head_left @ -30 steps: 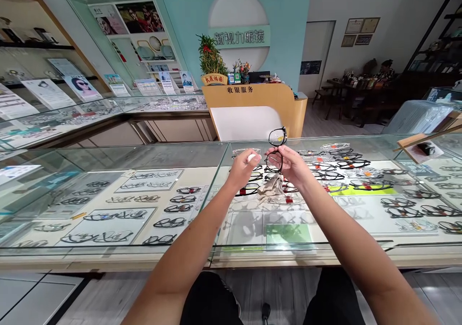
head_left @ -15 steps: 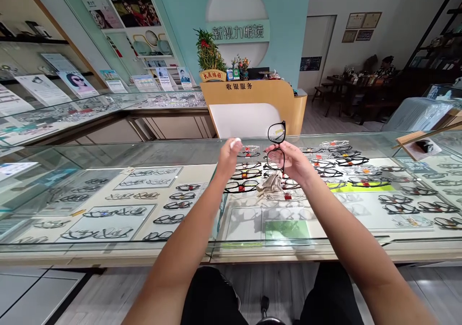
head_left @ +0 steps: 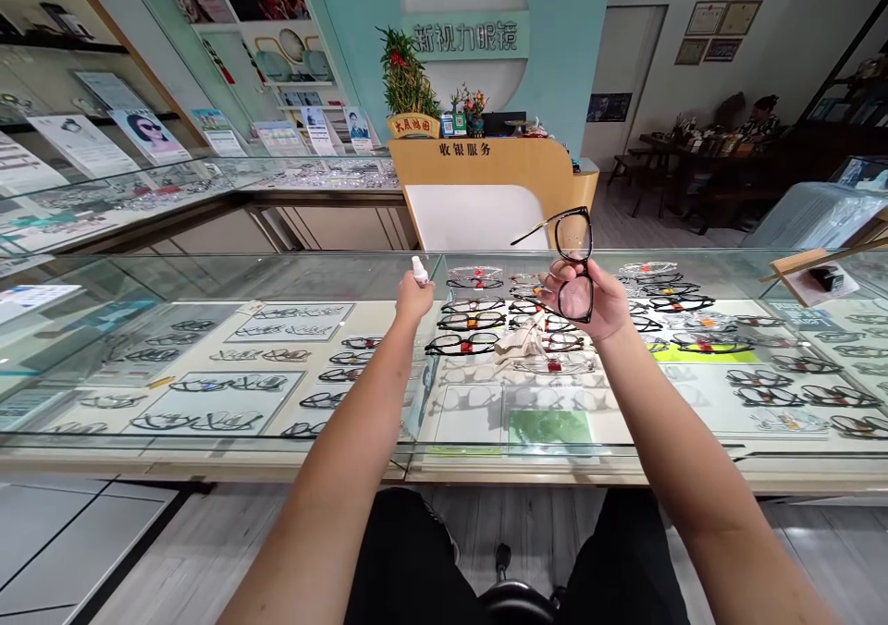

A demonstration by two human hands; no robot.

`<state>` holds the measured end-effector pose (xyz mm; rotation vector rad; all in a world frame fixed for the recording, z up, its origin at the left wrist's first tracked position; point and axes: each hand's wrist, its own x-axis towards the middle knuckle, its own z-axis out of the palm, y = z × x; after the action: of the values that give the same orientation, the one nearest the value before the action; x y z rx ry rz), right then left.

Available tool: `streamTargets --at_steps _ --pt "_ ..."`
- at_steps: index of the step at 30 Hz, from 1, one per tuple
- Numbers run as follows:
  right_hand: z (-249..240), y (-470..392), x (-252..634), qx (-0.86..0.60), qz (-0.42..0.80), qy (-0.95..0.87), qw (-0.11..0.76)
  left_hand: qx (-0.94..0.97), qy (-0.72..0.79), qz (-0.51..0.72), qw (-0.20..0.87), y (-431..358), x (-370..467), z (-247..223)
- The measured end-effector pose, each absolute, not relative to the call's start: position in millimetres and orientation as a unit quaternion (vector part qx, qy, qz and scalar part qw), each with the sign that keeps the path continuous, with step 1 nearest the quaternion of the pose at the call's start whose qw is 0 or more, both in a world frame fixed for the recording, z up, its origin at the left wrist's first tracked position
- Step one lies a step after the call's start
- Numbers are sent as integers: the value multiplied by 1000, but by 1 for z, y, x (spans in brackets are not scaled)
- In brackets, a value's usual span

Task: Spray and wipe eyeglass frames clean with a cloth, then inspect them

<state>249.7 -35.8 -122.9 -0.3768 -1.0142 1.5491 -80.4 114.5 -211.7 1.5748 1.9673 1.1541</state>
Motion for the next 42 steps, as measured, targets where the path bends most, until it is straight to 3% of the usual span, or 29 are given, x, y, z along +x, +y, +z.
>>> streamTargets --at_steps 9,13,16,19,22,26,30,34,39,42 --pt "-123 -38 251 -152 657 -458 579 515 737 389 198 106 -75 -204" --pt "-125 -37 255 -151 649 -464 584 468 761 444 66 88 -61 -180" --pt "-125 -36 256 -147 636 -471 593 516 692 506 -15 67 -43 -160" --pt "-123 -36 255 -134 642 -465 595 674 546 495 56 43 -18 -153" --pt "-120 -38 254 -142 649 -455 592 812 412 385 149 22 10 -163" --pt "-118 -40 253 -155 639 -468 590 872 395 244 157 8 36 -182" --pt "-117 -40 252 -152 646 -469 584 885 396 203 137 6 44 -187" --pt "-116 -40 253 -131 656 -461 583 867 368 279 188 7 39 -180" --pt "-116 -38 255 -70 672 -461 575 675 402 455 420 19 19 -161" --pt "-115 -38 256 -83 658 -472 581 574 369 557 473 28 7 -150"
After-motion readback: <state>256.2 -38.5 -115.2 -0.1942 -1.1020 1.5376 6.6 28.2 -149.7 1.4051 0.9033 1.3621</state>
